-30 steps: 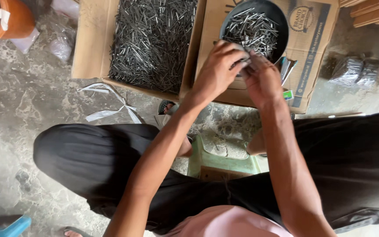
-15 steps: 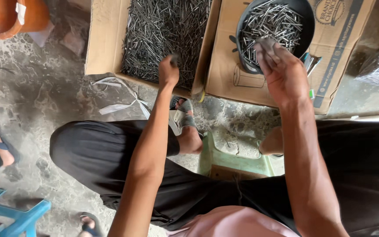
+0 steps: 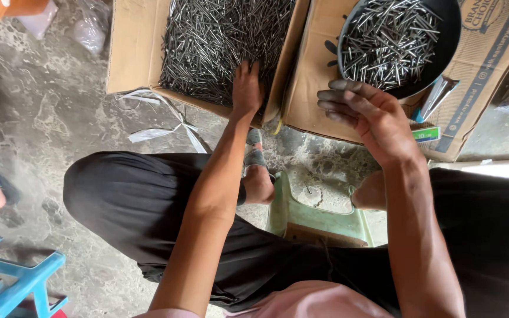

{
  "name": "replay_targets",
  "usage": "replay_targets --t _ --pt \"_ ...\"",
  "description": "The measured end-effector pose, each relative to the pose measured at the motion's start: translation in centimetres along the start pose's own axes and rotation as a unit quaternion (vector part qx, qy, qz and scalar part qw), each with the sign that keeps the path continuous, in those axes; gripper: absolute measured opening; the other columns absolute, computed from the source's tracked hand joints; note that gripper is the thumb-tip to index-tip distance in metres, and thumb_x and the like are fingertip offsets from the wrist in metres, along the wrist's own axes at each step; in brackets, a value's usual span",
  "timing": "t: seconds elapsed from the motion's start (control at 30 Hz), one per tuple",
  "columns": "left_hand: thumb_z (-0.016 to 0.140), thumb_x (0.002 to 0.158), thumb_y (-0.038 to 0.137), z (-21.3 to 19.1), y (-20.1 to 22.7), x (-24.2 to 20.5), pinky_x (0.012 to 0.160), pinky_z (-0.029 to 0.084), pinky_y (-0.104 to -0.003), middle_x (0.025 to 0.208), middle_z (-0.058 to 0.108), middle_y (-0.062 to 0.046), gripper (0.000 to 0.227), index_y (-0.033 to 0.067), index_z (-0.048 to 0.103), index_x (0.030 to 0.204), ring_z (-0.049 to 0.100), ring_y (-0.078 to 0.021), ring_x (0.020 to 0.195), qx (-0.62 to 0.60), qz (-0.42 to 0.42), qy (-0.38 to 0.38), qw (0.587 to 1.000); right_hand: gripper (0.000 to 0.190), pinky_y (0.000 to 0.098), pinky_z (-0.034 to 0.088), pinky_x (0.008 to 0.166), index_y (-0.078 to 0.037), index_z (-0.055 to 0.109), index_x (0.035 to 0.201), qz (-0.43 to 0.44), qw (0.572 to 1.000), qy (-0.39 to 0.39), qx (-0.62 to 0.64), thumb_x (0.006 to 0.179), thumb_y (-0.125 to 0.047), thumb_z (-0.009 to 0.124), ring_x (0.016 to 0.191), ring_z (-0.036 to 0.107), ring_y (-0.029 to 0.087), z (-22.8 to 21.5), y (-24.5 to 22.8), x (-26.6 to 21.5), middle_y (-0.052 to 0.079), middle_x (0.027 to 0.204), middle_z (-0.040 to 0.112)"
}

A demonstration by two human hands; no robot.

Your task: The person sits on the floor and repeatedly picks up nails from a cardboard box with their left hand, then transfers them into a black bowl with their right hand. The task involves moving nails from a bulk container into a smaller bowl.

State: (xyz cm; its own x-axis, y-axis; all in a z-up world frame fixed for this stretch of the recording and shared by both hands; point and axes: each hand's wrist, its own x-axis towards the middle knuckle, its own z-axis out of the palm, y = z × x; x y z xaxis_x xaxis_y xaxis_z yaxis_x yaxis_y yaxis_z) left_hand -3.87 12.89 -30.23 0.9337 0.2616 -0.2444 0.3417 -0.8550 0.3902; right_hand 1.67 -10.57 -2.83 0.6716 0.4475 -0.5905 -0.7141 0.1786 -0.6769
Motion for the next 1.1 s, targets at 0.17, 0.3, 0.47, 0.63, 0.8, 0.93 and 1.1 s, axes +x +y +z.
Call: replay_targets --t 0.17,0.3,0.47,0.63,0.8,0.93,1.1 --pt "0.062 0.086 0.003 1.4 0.1 -1.3 0.09 0.051 -0.047 0.138 0.022 -0.024 0.07 0.0127 0.021 0.142 0.033 -0.0418 0.125 0.086 0.065 -0.018 0.994 0.03 0.0316 0.055 0.084 0.006 0.05 0.116 0.019 1.0 -0.007 -0.014 0.089 -0.007 0.046 0.095 0.065 0.021 0.0 0.3 0.5 0.019 0.103 0.063" --pt "0.06 0.088 0.003 5.1 -1.6 -0.2 0.09 0.053 -0.036 0.133 0.028 -0.024 0.069 0.0111 0.017 0.141 0.039 -0.0356 0.122 0.178 0.06 -0.024 0.982 0.031 0.0346 0.053 0.086 0.006 0.05 0.117 0.029 1.0 -0.007 -0.007 0.089 -0.007 0.046 0.098 0.064 0.023 -0.4 0.8 1.1 0.02 0.105 0.062" --pt "0.062 0.081 -0.006 4.7 -1.6 -0.6 0.083 0.059 -0.041 0.129 0.032 -0.03 0.074 0.0021 0.017 0.139 0.046 -0.0415 0.117 0.145 0.051 -0.048 0.987 0.031 0.034 0.053 0.085 0.006 0.05 0.117 0.027 0.999 -0.008 -0.021 0.089 -0.009 0.047 0.097 0.064 0.023 -0.4 1.1 1.3 0.02 0.105 0.062" --pt "0.062 0.085 0.002 3.9 -0.3 -0.5 0.071 0.059 -0.034 0.114 0.042 -0.021 0.043 0.0087 0.041 0.122 0.058 -0.0332 0.101 0.137 0.041 -0.006 0.99 0.032 0.0336 0.053 0.085 0.006 0.05 0.117 0.026 0.999 -0.011 -0.02 0.089 -0.009 0.047 0.097 0.064 0.023 -0.5 1.1 1.0 0.02 0.105 0.062" --pt "0.06 0.087 0.003 2.7 0.6 -0.9 0.059 0.061 -0.029 0.112 0.041 -0.019 0.038 0.0149 0.045 0.119 0.059 -0.0278 0.098 0.151 0.036 0.01 0.988 0.032 0.0334 0.054 0.084 0.007 0.049 0.117 0.024 0.999 -0.01 -0.032 0.089 -0.009 0.047 0.097 0.064 0.024 -0.3 1.2 0.9 0.023 0.105 0.061" --pt "0.063 0.083 0.003 3.9 -0.6 0.2 0.055 0.06 -0.035 0.107 0.044 -0.017 0.029 0.0144 0.056 0.108 0.061 -0.0288 0.089 0.107 0.062 -0.011 0.992 0.033 0.0342 0.053 0.084 0.007 0.049 0.117 0.024 0.999 -0.012 -0.03 0.089 -0.009 0.048 0.097 0.063 0.024 -0.4 1.6 1.0 0.022 0.105 0.061" --pt "0.061 0.082 0.002 3.4 0.2 -0.4 0.059 0.06 -0.038 0.102 0.048 -0.017 0.023 0.0093 0.056 0.104 0.063 -0.0312 0.085 0.122 0.074 0.026 0.989 0.032 0.0329 0.054 0.084 0.006 0.05 0.117 0.02 0.999 -0.008 -0.035 0.089 -0.009 0.048 0.095 0.064 0.021 0.0 1.3 0.9 0.02 0.103 0.062"
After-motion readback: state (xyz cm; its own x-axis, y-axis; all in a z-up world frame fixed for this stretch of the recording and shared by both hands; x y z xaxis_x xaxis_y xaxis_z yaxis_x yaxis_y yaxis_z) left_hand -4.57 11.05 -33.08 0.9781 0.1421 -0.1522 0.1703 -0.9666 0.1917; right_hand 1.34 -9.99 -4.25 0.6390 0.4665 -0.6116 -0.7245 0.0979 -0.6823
